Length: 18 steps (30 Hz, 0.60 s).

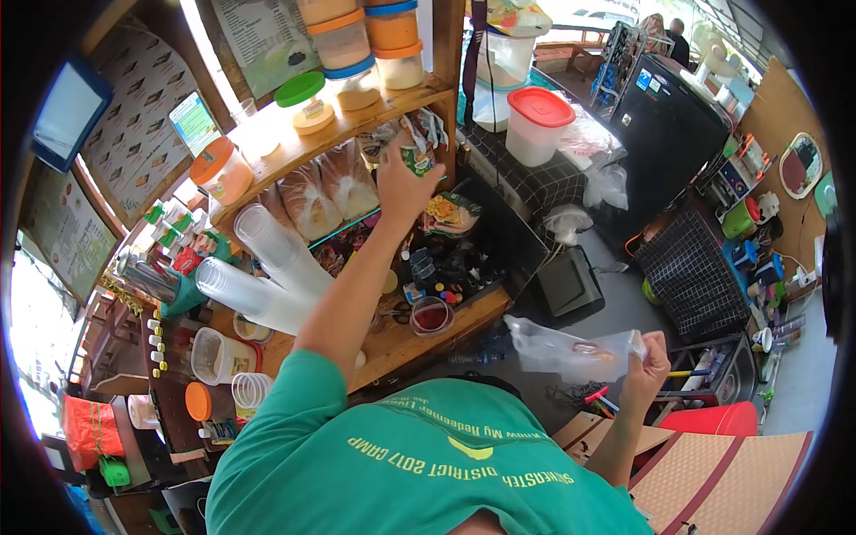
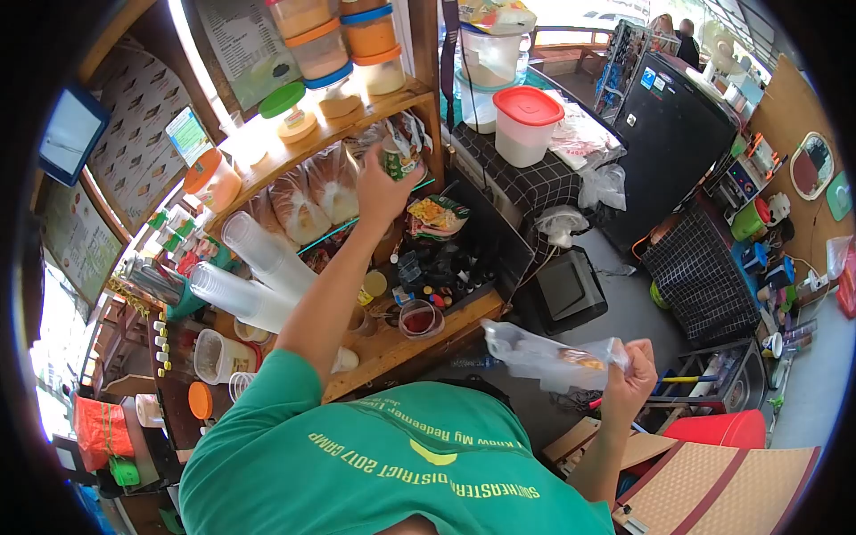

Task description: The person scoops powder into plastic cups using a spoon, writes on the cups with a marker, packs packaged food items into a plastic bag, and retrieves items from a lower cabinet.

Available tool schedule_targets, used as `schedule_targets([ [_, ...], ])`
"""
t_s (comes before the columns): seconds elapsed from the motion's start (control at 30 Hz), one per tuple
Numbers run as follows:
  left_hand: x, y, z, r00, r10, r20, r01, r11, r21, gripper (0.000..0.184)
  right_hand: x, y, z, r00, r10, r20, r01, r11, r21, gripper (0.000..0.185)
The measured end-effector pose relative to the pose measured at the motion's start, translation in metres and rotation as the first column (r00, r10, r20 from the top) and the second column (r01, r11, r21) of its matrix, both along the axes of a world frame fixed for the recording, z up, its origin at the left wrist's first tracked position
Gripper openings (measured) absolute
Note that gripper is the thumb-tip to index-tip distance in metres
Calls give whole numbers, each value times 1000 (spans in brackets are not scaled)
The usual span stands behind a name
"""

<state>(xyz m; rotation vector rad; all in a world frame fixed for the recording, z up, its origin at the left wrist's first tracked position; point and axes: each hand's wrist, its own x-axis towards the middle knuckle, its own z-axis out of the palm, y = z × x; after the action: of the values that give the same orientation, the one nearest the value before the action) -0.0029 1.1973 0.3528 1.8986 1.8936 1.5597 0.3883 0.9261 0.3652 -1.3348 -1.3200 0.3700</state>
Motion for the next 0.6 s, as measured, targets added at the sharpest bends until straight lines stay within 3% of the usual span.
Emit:
schedule_targets([
  [0.03, 6, 17, -5, 1000, -1, -4, 1, 1000, -1, 92, 13, -4, -10, 992, -12, -128, 6, 999, -48, 25],
  [0.07, 14, 36, -12, 985, 145, -89, -145, 989, 0, 99, 22, -7, -15, 968, -30, -251, 7, 996, -94, 31],
  [0.1, 23, 52, -16, 943, 285, -171, -287, 958, 14, 106, 27, -7, -15, 967, -32, -252, 10, 996, -91, 31],
  [0.23, 53, 93, -19, 893, 414, -176, -426, 904, -33, 105, 61, -16, -19, 967, -157, -200, 131, 982, -135, 35],
  [0.27, 59, 91, -6, 888, 422, -184, -435, 899, -40, 94, 73, -19, -24, 971, -144, -192, 108, 976, -187, 35],
  [0.3, 62, 97, -10, 888, 421, -182, -435, 900, -40, 94, 83, -22, -27, 974, -130, -186, 83, 967, -240, 35],
  [0.37, 64, 111, -20, 894, 430, -128, -425, 903, 62, 76, 98, -26, -36, 977, -134, -166, 87, 961, -262, 36],
  [0.4, 62, 116, -23, 895, 436, -89, -416, 891, 182, 67, 104, -26, -43, 984, -165, -73, 142, 959, -246, 36],
  [0.53, 54, 128, -36, 933, 357, -41, -316, 869, 379, 64, 117, -27, -67, 973, -191, 127, 213, 957, -199, 36],
  [0.6, 58, 120, -34, 926, 373, -52, -331, 873, 357, 61, 114, -29, -71, 983, -167, 71, 180, 949, -259, 36],
])
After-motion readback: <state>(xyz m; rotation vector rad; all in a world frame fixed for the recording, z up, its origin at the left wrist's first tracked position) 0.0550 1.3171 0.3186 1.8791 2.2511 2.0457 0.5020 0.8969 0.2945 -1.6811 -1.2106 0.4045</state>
